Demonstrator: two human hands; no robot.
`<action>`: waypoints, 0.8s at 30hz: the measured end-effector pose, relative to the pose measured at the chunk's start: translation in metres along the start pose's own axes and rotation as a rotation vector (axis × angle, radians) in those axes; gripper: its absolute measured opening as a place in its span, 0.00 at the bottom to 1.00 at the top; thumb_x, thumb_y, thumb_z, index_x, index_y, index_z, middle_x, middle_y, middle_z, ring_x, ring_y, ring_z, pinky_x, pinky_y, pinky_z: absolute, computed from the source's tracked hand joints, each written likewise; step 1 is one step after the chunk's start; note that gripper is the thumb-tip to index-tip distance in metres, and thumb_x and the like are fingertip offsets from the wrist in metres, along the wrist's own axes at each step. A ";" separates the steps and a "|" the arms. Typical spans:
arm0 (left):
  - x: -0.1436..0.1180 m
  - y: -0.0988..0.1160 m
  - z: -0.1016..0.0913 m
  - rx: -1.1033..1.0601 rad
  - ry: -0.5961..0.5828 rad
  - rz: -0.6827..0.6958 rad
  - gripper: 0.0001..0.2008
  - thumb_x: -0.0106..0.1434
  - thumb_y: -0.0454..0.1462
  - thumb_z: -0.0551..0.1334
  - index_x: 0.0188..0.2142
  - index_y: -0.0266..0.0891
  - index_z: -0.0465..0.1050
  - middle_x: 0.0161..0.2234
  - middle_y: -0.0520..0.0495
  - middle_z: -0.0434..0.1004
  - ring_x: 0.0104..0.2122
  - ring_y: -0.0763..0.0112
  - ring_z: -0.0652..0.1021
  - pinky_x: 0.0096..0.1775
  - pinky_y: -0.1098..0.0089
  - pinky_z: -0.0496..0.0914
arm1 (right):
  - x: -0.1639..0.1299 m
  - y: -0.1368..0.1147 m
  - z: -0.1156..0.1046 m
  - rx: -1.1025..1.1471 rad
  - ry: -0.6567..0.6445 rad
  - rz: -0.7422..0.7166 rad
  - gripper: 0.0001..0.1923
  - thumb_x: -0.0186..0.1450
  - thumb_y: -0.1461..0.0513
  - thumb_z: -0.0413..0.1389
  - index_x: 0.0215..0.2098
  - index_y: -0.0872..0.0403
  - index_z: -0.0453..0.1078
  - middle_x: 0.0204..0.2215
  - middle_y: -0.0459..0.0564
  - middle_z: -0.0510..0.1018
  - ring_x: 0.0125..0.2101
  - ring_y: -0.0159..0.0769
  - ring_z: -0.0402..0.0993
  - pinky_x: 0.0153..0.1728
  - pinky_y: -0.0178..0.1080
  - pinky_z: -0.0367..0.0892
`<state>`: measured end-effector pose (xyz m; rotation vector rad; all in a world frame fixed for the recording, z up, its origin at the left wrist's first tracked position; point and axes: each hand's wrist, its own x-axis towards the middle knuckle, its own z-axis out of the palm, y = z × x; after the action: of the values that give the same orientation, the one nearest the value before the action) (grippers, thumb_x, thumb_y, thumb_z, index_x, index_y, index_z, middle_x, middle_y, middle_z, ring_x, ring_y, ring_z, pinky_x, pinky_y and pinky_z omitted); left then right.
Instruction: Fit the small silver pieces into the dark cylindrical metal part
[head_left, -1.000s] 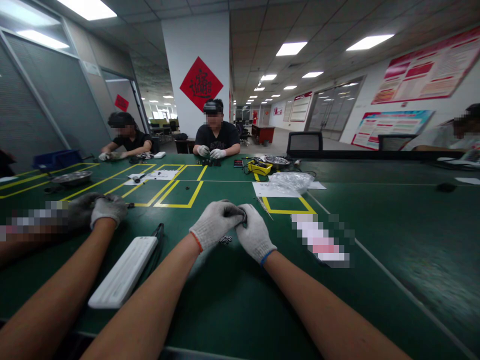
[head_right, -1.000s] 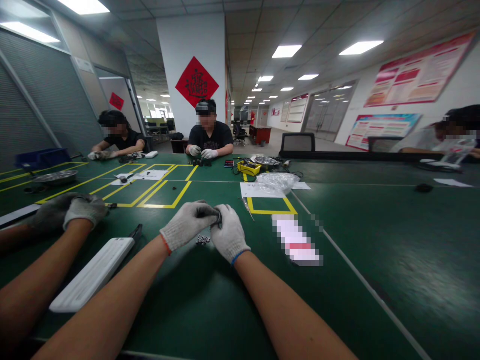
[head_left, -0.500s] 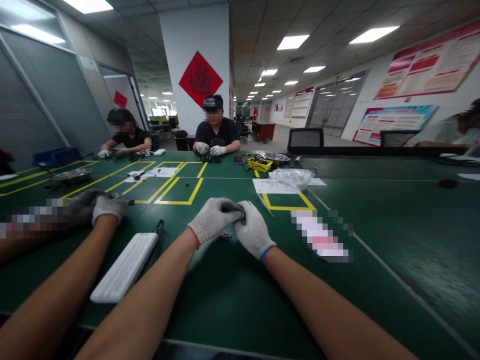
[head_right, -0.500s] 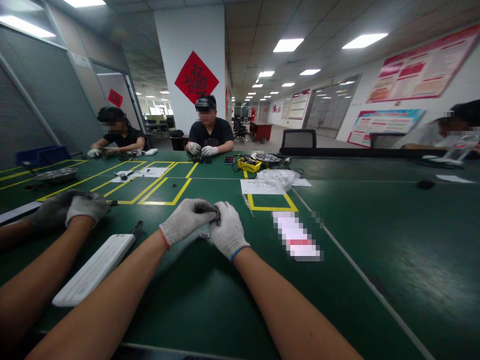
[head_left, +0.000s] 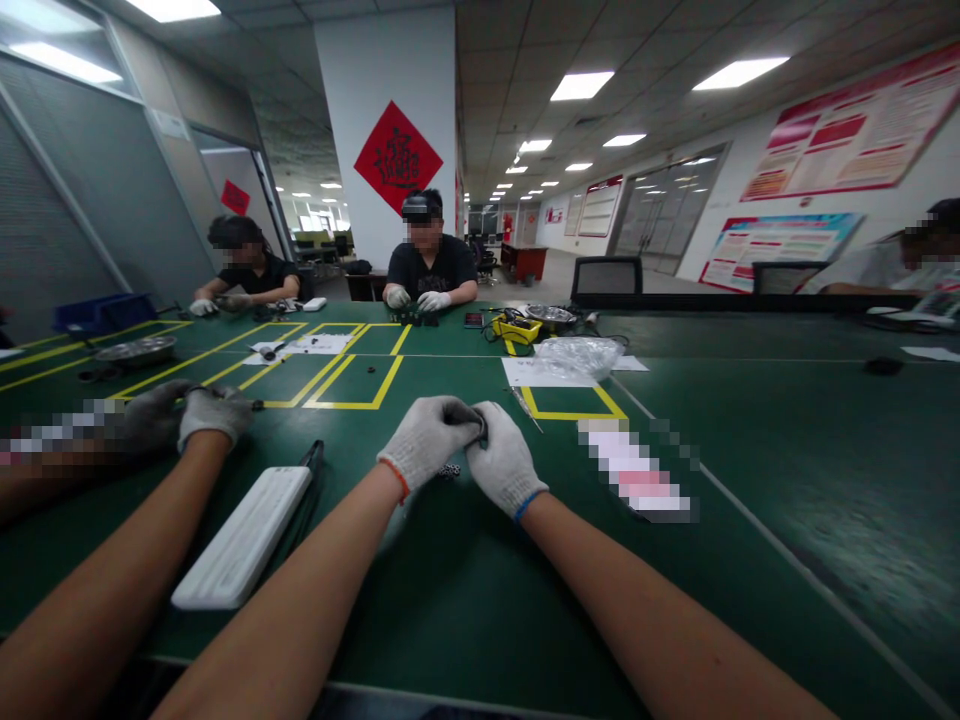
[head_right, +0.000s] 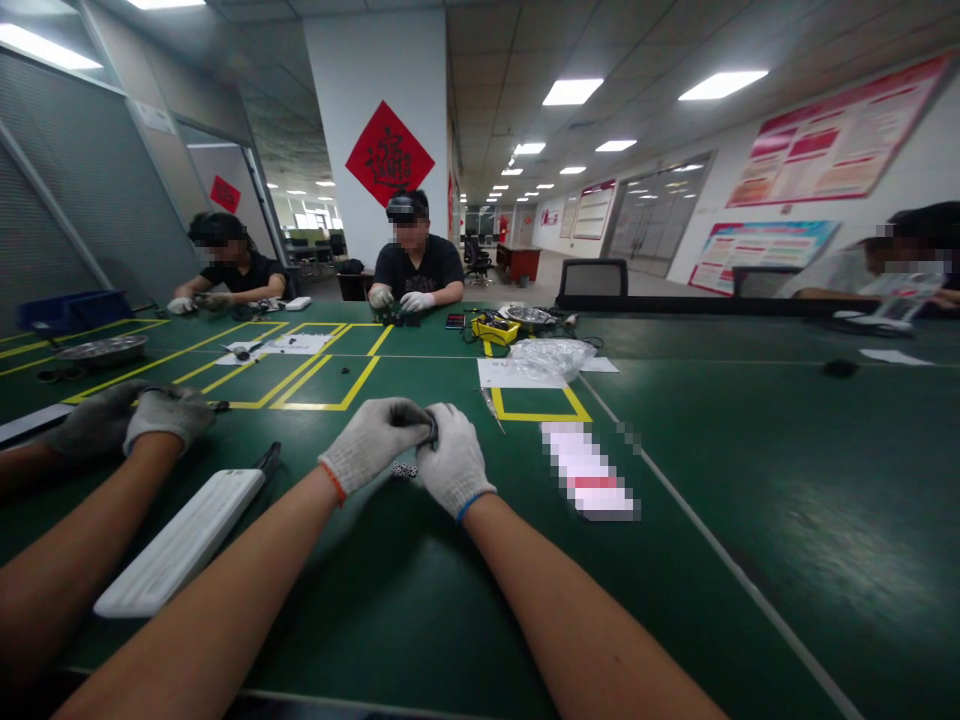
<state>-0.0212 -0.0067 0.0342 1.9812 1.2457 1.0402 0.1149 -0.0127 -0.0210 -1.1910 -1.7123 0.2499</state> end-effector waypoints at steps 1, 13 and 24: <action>0.000 0.000 0.000 0.027 0.001 0.001 0.03 0.56 0.34 0.68 0.31 0.38 0.82 0.30 0.48 0.84 0.33 0.66 0.81 0.39 0.67 0.75 | 0.000 0.000 0.000 -0.003 -0.002 0.000 0.11 0.55 0.68 0.51 0.36 0.51 0.67 0.36 0.52 0.73 0.39 0.46 0.71 0.43 0.46 0.68; 0.007 -0.010 -0.015 0.163 0.161 0.053 0.08 0.62 0.38 0.64 0.36 0.38 0.82 0.35 0.46 0.85 0.37 0.65 0.82 0.42 0.67 0.75 | 0.003 0.002 0.000 0.136 0.175 0.061 0.04 0.60 0.60 0.54 0.32 0.51 0.66 0.30 0.48 0.73 0.32 0.40 0.70 0.36 0.41 0.66; 0.004 -0.022 -0.027 0.499 -0.457 -0.046 0.13 0.61 0.38 0.62 0.42 0.44 0.84 0.38 0.49 0.86 0.37 0.66 0.82 0.39 0.72 0.72 | 0.004 -0.007 -0.002 0.228 0.161 0.121 0.08 0.61 0.55 0.55 0.31 0.50 0.65 0.25 0.44 0.72 0.28 0.37 0.68 0.31 0.38 0.64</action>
<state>-0.0533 0.0074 0.0320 2.3621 1.3611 0.2245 0.1122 -0.0139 -0.0129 -1.1154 -1.4330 0.4013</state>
